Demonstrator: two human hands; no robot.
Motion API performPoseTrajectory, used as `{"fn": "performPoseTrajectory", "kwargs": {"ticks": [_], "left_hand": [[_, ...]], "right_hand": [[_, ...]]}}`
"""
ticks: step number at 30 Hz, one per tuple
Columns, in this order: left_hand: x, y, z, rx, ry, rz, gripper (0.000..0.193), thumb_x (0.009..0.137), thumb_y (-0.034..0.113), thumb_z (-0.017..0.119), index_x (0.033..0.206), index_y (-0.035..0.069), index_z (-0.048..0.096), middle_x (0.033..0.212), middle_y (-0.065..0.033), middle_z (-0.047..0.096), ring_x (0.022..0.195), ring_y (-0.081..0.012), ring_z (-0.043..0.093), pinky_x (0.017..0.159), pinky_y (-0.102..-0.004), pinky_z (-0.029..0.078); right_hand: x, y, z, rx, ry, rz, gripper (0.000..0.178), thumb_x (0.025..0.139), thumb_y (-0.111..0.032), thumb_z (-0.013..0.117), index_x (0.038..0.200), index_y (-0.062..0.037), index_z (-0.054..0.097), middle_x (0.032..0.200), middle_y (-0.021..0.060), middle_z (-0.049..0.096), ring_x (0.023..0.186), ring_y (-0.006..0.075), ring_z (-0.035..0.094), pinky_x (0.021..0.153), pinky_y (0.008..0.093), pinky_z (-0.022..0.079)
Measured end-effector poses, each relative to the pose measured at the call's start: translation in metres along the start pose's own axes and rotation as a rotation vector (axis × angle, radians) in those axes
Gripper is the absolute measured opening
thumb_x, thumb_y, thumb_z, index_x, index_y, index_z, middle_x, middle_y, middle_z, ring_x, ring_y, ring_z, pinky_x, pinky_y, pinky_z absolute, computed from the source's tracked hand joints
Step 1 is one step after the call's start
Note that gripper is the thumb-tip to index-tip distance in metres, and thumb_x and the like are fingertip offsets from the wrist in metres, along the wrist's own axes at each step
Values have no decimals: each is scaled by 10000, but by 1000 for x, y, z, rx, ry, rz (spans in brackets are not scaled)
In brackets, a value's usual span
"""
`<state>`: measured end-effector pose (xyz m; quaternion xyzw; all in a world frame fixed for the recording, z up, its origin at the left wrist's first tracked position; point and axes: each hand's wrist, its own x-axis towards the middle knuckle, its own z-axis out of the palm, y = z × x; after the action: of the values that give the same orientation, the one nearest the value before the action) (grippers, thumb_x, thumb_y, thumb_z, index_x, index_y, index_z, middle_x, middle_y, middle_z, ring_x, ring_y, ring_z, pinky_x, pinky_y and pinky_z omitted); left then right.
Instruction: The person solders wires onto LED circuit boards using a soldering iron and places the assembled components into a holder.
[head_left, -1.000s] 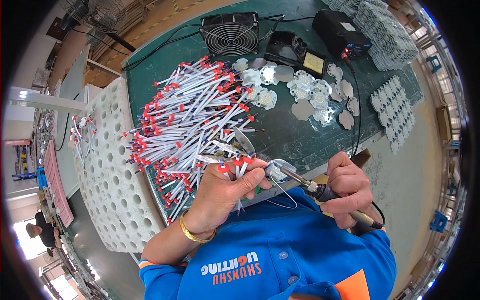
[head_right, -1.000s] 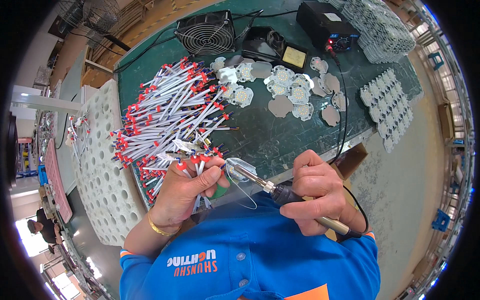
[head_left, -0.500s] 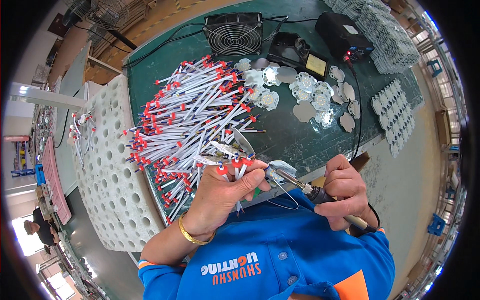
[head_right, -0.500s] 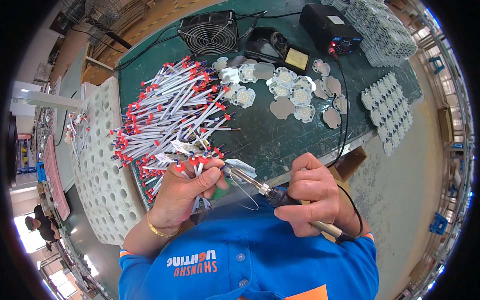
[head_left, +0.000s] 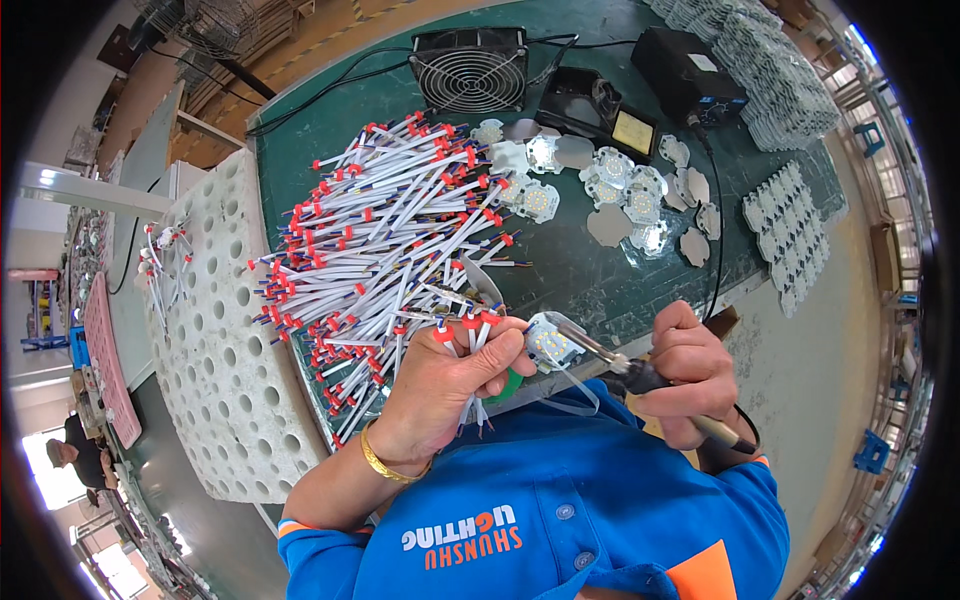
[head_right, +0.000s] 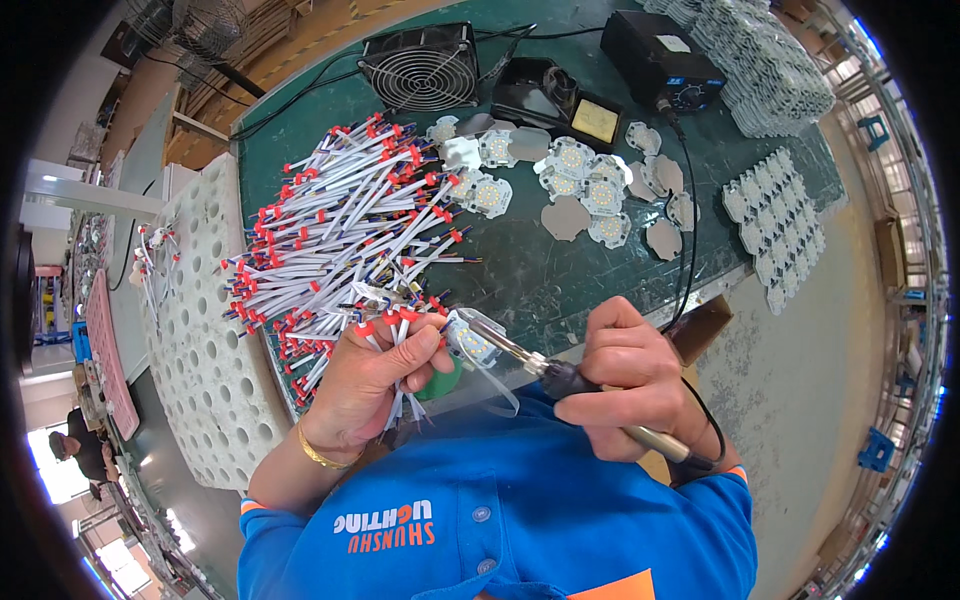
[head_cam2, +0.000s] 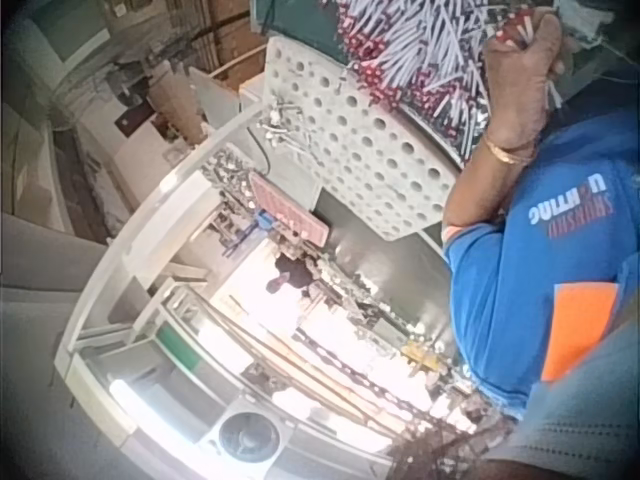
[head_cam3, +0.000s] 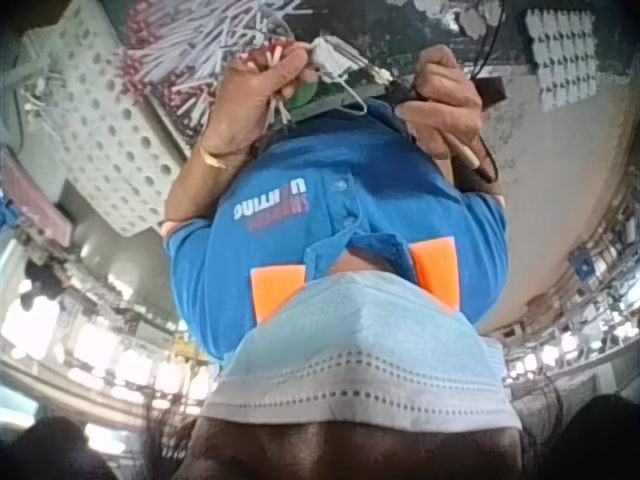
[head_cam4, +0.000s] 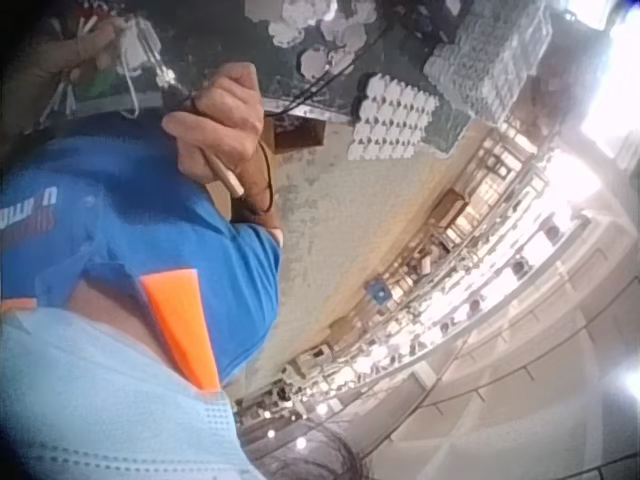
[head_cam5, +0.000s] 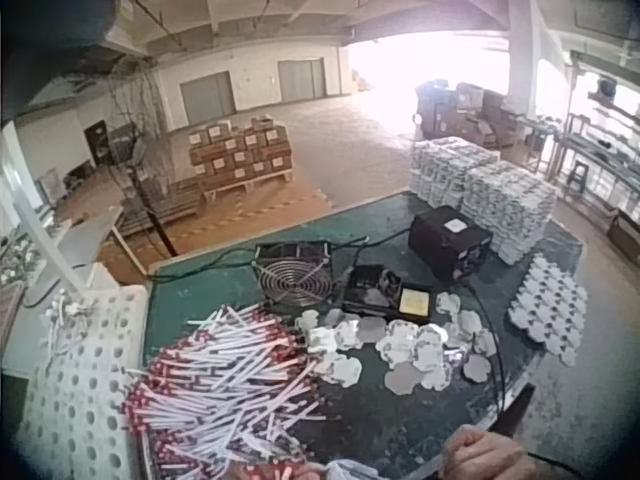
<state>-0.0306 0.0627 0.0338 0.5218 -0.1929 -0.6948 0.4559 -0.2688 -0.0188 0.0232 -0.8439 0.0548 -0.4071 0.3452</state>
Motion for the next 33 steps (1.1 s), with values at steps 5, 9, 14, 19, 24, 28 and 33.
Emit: {"fn": "performPoseTrajectory", "kwargs": {"ticks": [5, 9, 14, 19, 24, 28, 33], "left_hand": [[1, -1, -2, -40, 3, 3, 232, 863, 186, 645, 1015, 12, 643, 757, -77, 660, 580, -79, 483, 523, -207, 376], [2, -1, -1, -47, -1, -5, 234, 863, 191, 645, 1010, 10, 642, 764, -73, 657, 585, -79, 477, 528, -208, 373], [7, -1, 2, -95, -14, -18, 214, 875, 181, 623, 1013, 18, 629, 749, -53, 637, 575, -86, 474, 516, -215, 334], [7, 2, 5, -114, -11, -24, 218, 875, 192, 623, 1007, 18, 630, 752, -51, 635, 578, -92, 472, 516, -223, 333], [9, 5, -4, -119, -77, -2, 241, 871, 203, 634, 1021, 14, 636, 773, -75, 655, 583, -77, 473, 530, -209, 373], [14, 17, -12, 182, -161, 35, 249, 858, 224, 648, 988, 12, 652, 737, -46, 656, 584, -59, 501, 527, -199, 397], [20, 28, -17, 292, -280, 81, 272, 829, 271, 678, 931, 20, 666, 700, -23, 645, 571, -52, 516, 519, -185, 407]], "right_hand": [[3, -2, -4, 94, 116, 35, 218, 626, 7, 529, 798, -92, 621, 568, 17, 411, 472, 163, 395, 570, 320, 335], [3, 10, 5, -2, 120, -7, 215, 659, -2, 578, 862, -69, 603, 615, 43, 460, 487, 191, 417, 542, 330, 357], [18, 18, 33, -130, 186, 230, 397, 637, -16, 747, 978, -27, 542, 785, 133, 575, 631, 249, 577, 529, 314, 459], [26, 18, 48, -117, 278, 252, 355, 620, 48, 731, 918, -33, 556, 789, 144, 599, 650, 253, 606, 542, 304, 483], [30, 18, 46, -115, 272, 224, 313, 631, 80, 698, 887, -37, 560, 755, 124, 600, 637, 263, 599, 531, 304, 477], [33, 16, 36, -80, 167, 159, 285, 658, 85, 678, 886, -36, 558, 732, 102, 599, 632, 271, 594, 522, 312, 472], [27, 14, 38, 165, 224, 254, 220, 730, 39, 677, 891, -36, 548, 746, 89, 592, 633, 233, 585, 635, 301, 480]]}}
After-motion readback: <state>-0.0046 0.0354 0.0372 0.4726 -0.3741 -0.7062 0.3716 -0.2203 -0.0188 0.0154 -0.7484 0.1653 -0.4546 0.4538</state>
